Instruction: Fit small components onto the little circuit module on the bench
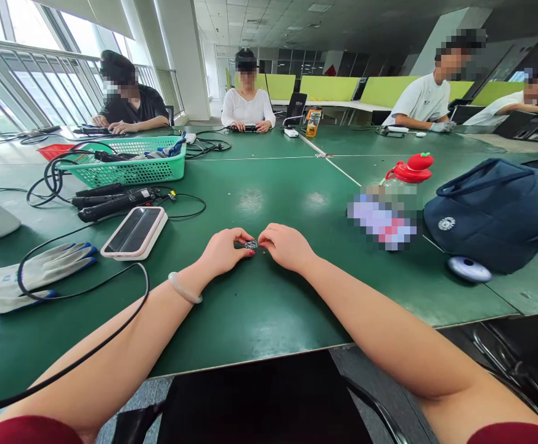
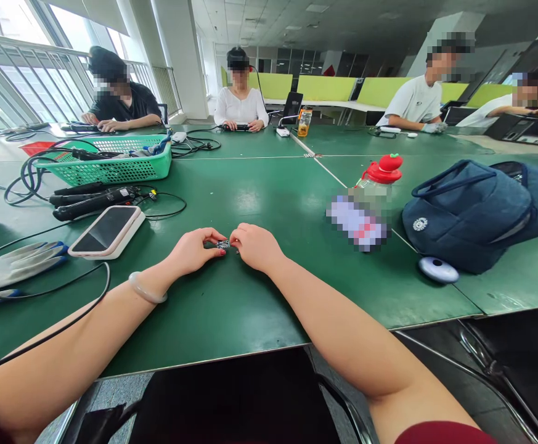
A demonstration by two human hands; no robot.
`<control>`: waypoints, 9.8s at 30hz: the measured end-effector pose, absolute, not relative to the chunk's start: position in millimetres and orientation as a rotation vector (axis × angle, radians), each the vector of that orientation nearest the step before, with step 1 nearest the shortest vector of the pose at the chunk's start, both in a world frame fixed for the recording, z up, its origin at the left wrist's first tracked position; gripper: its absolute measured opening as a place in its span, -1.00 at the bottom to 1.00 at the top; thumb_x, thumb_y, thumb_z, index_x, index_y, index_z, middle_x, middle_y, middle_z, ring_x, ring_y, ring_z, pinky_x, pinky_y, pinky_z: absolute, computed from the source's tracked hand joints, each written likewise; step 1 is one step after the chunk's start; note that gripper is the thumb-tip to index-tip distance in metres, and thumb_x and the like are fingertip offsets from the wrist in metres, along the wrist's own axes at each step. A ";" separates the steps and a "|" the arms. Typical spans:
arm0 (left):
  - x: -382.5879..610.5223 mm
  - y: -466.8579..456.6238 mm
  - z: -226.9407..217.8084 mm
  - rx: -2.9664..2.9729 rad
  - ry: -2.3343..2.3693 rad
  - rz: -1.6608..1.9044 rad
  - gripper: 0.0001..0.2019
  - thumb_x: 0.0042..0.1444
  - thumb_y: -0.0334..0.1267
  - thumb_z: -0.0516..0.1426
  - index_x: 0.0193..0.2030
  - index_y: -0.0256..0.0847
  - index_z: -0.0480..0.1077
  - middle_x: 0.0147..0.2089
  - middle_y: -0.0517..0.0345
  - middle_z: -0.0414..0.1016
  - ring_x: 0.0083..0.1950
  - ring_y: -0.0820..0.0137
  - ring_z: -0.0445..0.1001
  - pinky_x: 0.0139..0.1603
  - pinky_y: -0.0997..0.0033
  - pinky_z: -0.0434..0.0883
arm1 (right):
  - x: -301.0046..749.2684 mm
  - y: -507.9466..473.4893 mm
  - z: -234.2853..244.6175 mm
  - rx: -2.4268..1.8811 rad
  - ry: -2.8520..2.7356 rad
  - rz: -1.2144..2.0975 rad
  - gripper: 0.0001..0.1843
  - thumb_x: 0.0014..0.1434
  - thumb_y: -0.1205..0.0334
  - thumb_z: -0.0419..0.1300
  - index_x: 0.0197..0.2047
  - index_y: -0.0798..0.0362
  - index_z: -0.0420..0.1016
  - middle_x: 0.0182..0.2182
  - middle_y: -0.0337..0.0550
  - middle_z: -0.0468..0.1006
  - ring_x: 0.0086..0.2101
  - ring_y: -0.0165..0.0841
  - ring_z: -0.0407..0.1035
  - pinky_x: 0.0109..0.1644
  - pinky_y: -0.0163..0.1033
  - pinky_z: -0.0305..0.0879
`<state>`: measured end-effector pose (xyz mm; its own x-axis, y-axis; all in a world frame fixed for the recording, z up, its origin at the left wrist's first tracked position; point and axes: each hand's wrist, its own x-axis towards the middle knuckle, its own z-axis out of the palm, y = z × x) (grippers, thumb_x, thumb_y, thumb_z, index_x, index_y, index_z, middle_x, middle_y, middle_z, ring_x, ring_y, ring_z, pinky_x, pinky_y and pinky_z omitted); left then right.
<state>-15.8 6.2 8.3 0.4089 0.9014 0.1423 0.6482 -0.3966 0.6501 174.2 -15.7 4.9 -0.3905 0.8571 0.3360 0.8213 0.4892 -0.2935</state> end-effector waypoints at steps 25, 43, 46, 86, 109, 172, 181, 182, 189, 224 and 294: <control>-16.5 7.4 6.6 2.164 1.354 0.662 -0.75 -0.08 -0.16 0.24 -0.21 -0.11 0.49 -0.22 0.17 0.57 -0.14 0.27 0.50 -0.07 0.28 0.37 | 179.8 -4.4 -12.3 -1.403 -2.442 0.087 -0.83 0.27 0.23 0.08 -0.32 0.06 0.45 -0.31 -0.19 0.44 -0.42 -0.43 0.29 -0.37 -0.31 0.06; -11.8 -1.8 12.6 2.194 1.250 0.723 -0.75 -0.10 -0.07 0.25 -0.28 -0.10 0.47 -0.23 0.19 0.55 -0.14 0.29 0.47 -0.06 0.27 0.35 | 168.4 -15.3 -7.0 -1.200 -2.242 0.076 -0.84 0.27 0.31 0.05 -0.29 0.05 0.45 -0.29 -0.17 0.45 -0.35 -0.42 0.32 -0.29 -0.33 0.17; -11.7 -0.4 11.4 2.174 1.247 0.732 -0.75 -0.10 -0.07 0.25 -0.28 -0.11 0.47 -0.24 0.19 0.55 -0.15 0.30 0.47 -0.06 0.28 0.35 | 169.9 -16.0 -5.3 -1.158 -2.183 0.166 -0.85 0.25 0.35 0.07 -0.29 0.05 0.46 -0.31 -0.18 0.46 -0.33 -0.42 0.33 -0.24 -0.33 0.19; -15.3 9.1 4.9 1.975 1.220 0.762 -0.72 -0.10 -0.16 0.24 -0.21 -0.17 0.47 -0.23 0.12 0.57 -0.18 0.31 0.50 -0.06 0.27 0.39 | 167.5 -12.7 -7.0 -1.299 -1.868 0.546 -0.83 0.14 0.15 0.17 -0.34 0.05 0.53 -0.47 -0.26 0.45 -0.49 -0.48 0.22 -0.37 -0.35 0.15; -8.9 2.0 11.0 1.511 0.927 0.877 -0.63 -0.16 -0.11 0.32 -0.24 -0.28 0.44 -0.23 0.03 0.58 -0.15 0.33 0.51 0.02 0.23 0.36 | 171.5 -23.6 6.8 -1.119 -1.925 0.364 -0.85 0.19 0.23 0.12 -0.35 0.05 0.48 -0.42 -0.22 0.41 -0.52 -0.48 0.17 -0.36 -0.32 0.17; -12.5 9.2 -1.7 1.898 1.150 0.747 -0.69 -0.13 -0.10 0.27 -0.25 -0.19 0.45 -0.28 0.11 0.56 -0.21 0.31 0.51 -0.10 0.28 0.38 | 165.3 -19.1 2.0 -1.340 -2.004 0.347 -0.89 0.17 0.34 0.17 -0.38 0.05 0.48 -0.39 -0.24 0.42 -0.39 -0.45 0.26 -0.30 -0.34 0.14; -13.1 9.9 -1.2 1.884 1.104 0.754 -0.69 -0.15 -0.11 0.28 -0.26 -0.21 0.46 -0.29 0.10 0.55 -0.22 0.32 0.50 -0.11 0.28 0.38 | 164.2 -22.4 4.3 -1.347 -2.044 0.311 -0.89 0.19 0.32 0.17 -0.35 0.04 0.52 -0.37 -0.23 0.44 -0.39 -0.46 0.28 -0.28 -0.34 0.17; -13.0 9.7 -0.9 1.888 1.104 0.751 -0.70 -0.14 -0.11 0.28 -0.26 -0.21 0.46 -0.29 0.10 0.55 -0.22 0.32 0.50 -0.11 0.28 0.38 | 164.1 -22.5 4.0 -1.345 -2.046 0.307 -0.89 0.19 0.32 0.17 -0.34 0.04 0.52 -0.36 -0.23 0.44 -0.39 -0.46 0.28 -0.28 -0.34 0.17; -12.8 9.3 0.2 1.862 1.092 0.726 -0.70 -0.13 -0.14 0.27 -0.25 -0.22 0.45 -0.26 0.09 0.54 -0.21 0.33 0.50 -0.12 0.29 0.38 | 164.0 -23.7 1.7 -1.315 -2.070 0.249 -0.87 0.21 0.31 0.14 -0.33 0.03 0.52 -0.33 -0.24 0.47 -0.37 -0.46 0.31 -0.28 -0.35 0.18; -12.5 8.0 1.7 1.758 1.072 0.777 -0.67 -0.15 -0.10 0.28 -0.26 -0.23 0.46 -0.29 0.09 0.56 -0.24 0.34 0.50 -0.13 0.30 0.37 | 165.8 -22.8 3.5 -1.333 -2.103 0.164 -0.85 0.25 0.29 0.08 -0.29 0.04 0.47 -0.27 -0.18 0.47 -0.32 -0.42 0.33 -0.24 -0.33 0.20; -6.4 -0.3 9.8 1.285 0.871 0.845 -0.53 -0.13 -0.17 0.32 -0.03 -0.29 0.48 -0.10 -0.04 0.57 -0.10 0.32 0.51 0.08 0.19 0.38 | 162.0 -25.6 1.1 -1.423 -2.050 0.097 -0.80 0.19 0.08 0.18 -0.24 0.01 0.52 -0.28 -0.21 0.54 -0.35 -0.41 0.38 -0.30 -0.31 0.18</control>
